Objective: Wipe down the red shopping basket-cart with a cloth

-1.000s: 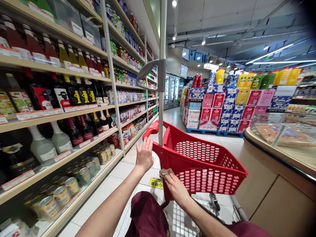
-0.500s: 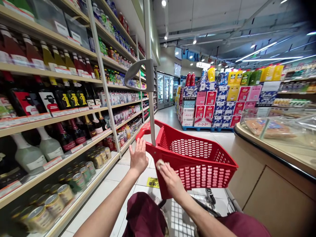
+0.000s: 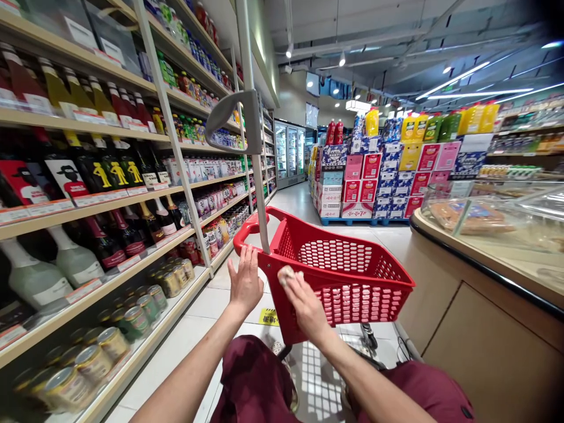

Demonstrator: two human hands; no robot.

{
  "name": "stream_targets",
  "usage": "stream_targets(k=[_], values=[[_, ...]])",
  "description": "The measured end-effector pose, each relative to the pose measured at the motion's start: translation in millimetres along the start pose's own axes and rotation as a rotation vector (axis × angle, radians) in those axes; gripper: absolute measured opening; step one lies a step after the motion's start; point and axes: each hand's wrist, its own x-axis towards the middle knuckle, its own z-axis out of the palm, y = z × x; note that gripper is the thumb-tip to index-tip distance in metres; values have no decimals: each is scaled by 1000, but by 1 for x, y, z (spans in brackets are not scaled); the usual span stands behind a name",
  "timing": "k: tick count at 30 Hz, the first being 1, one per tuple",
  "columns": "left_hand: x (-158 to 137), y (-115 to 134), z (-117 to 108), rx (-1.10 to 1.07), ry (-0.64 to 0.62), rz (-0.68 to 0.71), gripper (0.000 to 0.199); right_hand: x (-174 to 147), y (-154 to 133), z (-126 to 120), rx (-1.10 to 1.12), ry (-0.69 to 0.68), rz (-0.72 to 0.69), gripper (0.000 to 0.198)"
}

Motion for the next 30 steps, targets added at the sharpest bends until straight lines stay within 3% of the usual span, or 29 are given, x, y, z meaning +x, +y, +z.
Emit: stream_targets(k=[3,9,15,20,27,30], values=[[-6,20,4,-16,-34,72,70,19,11,-8,-19,32,51,43],[-13,38,12,-33,-96,181,70,-30,12,3,-59,-1,-19,35],[-16,53,23,-50,-105,210,68,-2,33,-22,-94,3,82,44],[-24,69,30,-60,-123,284,67,-43,37,-13,-146,-43,20,42],[-25,95,36,-77,-145,351,68,-45,68,-51,-158,21,154,47],[-25,110,38,-87,-157,410,67,-65,71,-51,-195,23,95,47]])
